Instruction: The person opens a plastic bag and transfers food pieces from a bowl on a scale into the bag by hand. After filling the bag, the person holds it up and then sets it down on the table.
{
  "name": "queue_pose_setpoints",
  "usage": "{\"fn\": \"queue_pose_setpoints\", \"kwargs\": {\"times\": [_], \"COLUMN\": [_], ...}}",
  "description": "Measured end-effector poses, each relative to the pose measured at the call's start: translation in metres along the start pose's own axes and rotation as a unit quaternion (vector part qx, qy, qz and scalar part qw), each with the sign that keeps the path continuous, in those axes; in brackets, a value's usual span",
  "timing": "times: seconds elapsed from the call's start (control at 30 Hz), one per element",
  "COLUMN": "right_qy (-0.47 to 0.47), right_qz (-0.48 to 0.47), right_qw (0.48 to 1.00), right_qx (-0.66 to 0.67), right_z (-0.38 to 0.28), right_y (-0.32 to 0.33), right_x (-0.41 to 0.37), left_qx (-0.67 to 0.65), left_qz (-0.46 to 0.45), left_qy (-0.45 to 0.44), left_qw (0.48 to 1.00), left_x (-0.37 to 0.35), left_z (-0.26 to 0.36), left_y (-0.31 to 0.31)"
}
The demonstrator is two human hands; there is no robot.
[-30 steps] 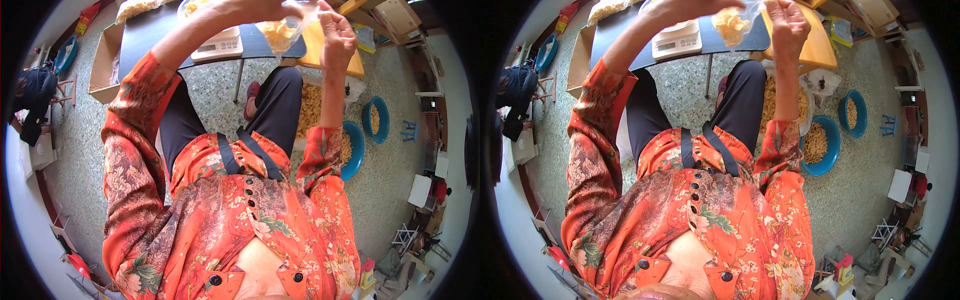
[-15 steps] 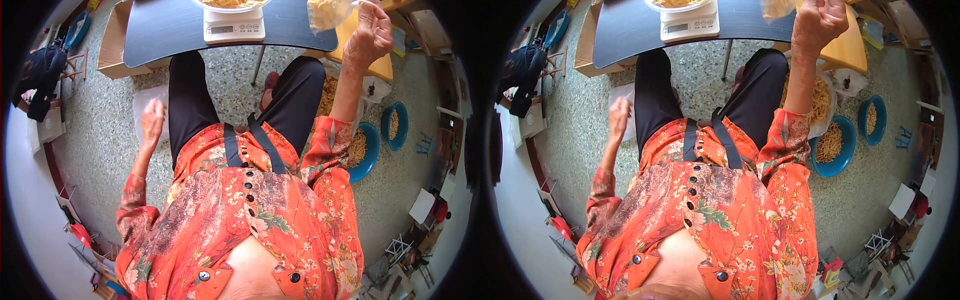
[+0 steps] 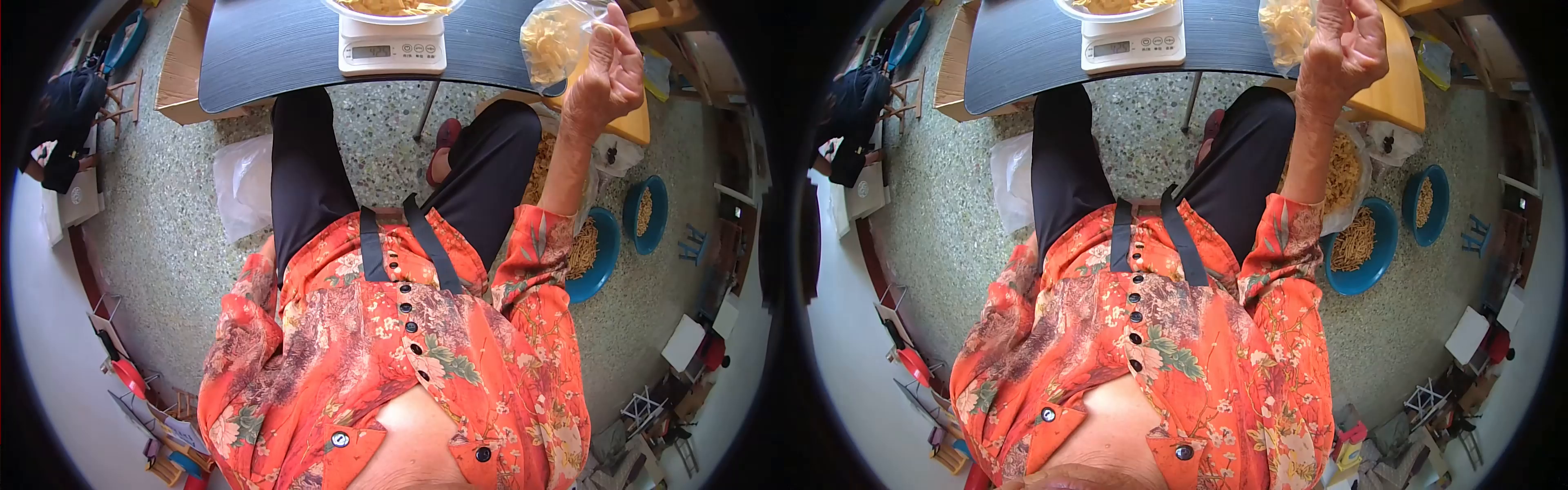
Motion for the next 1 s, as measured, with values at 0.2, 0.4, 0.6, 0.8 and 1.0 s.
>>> {"fn": "queue_pose_setpoints", "kwargs": {"times": [0.2, 0.4, 0.6, 0.8, 1.0], "right_qy": [0.047, 0.073, 0.129, 0.125, 0.117], "right_qz": [-0.021, 0.034, 0.063, 0.004, -0.011], "right_qw": [0.997, 0.997, 0.989, 0.987, 0.986], "right_qx": [-0.052, -0.010, -0.047, -0.104, -0.117], "right_z": [-0.004, -0.002, -0.014, -0.023, -0.033], "right_y": [0.006, -0.009, -0.014, -0.016, -0.024], "right_x": [0.008, 0.004, 0.010, 0.009, 0.011], "left_qx": [0.010, 0.040, 0.051, 0.040, 0.011], "left_qz": [-0.031, -0.062, -0.080, -0.059, -0.021], "left_qy": [-0.020, -0.004, -0.024, -0.136, -0.242], "left_qw": [0.999, 0.997, 0.995, 0.988, 0.970], "left_x": [0.021, -0.007, 0.004, 0.086, 0.148], "left_z": [-0.004, -0.012, -0.010, 0.078, 0.167], "left_y": [-0.010, -0.015, -0.023, -0.019, -0.014]}}
Point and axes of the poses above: each hand's wrist, its own x-axis towards the middle knuckle, its own y-axis out of the back of the hand, z = x × y, the point moved 1 cm from there along x, towards the middle knuckle, and after that the axes turned 7 degrees about x, right-handed, at the moved point
